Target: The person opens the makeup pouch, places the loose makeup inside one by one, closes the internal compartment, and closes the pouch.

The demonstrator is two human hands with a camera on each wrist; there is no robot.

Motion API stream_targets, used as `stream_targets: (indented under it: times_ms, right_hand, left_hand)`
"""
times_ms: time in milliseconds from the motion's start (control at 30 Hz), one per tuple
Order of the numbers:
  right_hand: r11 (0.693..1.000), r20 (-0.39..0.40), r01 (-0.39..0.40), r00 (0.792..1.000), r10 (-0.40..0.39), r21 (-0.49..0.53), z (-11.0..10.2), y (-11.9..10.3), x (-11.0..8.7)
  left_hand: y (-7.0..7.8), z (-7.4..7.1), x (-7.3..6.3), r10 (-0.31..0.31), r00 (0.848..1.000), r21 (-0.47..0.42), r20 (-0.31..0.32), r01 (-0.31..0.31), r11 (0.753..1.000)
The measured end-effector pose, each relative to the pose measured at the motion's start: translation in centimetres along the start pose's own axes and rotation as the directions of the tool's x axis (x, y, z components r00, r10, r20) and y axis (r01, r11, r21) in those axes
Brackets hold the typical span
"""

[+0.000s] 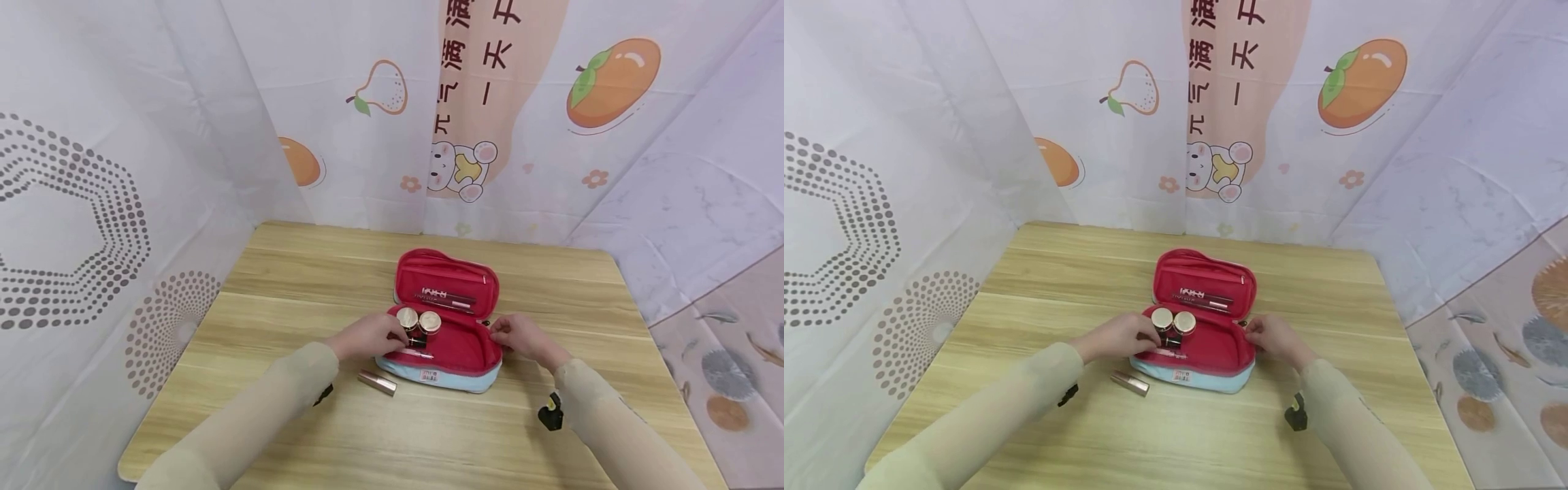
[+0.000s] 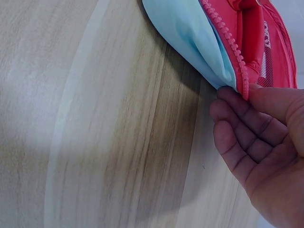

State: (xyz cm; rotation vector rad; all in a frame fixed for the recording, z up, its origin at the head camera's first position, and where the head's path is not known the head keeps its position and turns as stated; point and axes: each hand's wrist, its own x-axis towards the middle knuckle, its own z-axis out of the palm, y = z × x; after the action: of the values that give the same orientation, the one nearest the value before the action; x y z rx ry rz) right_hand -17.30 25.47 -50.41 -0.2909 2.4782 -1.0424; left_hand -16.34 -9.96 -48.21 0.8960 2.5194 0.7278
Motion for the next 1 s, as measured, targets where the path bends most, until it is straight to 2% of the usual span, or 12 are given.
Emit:
stream_targets:
  times_ms: [167,333,533,633,833,1000]
  right_hand:
    - [1.0,0.003,0.005,1.0,-0.005,-0.014,0.0,0.0,0.0]
    - [1.0,0.008,0.0,1.0,0.0,-0.021,-0.1,0.0,0.1]
    - [1.0,0.006,0.008,1.0,-0.008,-0.021,-0.2,0.2,0.2]
    - [1.0,0.004,0.007,1.0,-0.007,-0.02,-0.1,0.3,0.2]
    - [1.0,0.002,0.004,1.0,-0.004,-0.005,0.0,0.4,0.2]
    - [1.0,0.002,0.006,1.0,-0.005,-0.007,0.0,0.4,0.2]
  left_hand:
    - [-1.2,-0.6,-1.0,-0.004,0.999,-0.15,0.033,0.009,0.989]
    - [-1.6,-1.4,-2.0,-0.065,0.996,-0.264,0.058,0.078,0.961]
    - [-1.9,-1.9,-2.8,-0.053,0.981,-0.39,0.187,0.123,0.913]
    - [-2.1,-1.6,-3.0,-0.054,0.969,-0.398,0.24,0.149,0.905]
    - [-2.3,-0.8,-2.9,-0.062,0.954,-0.338,0.292,0.164,0.927]
    - [-2.3,-0.3,-3.0,-0.078,0.941,-0.342,0.33,0.196,0.919]
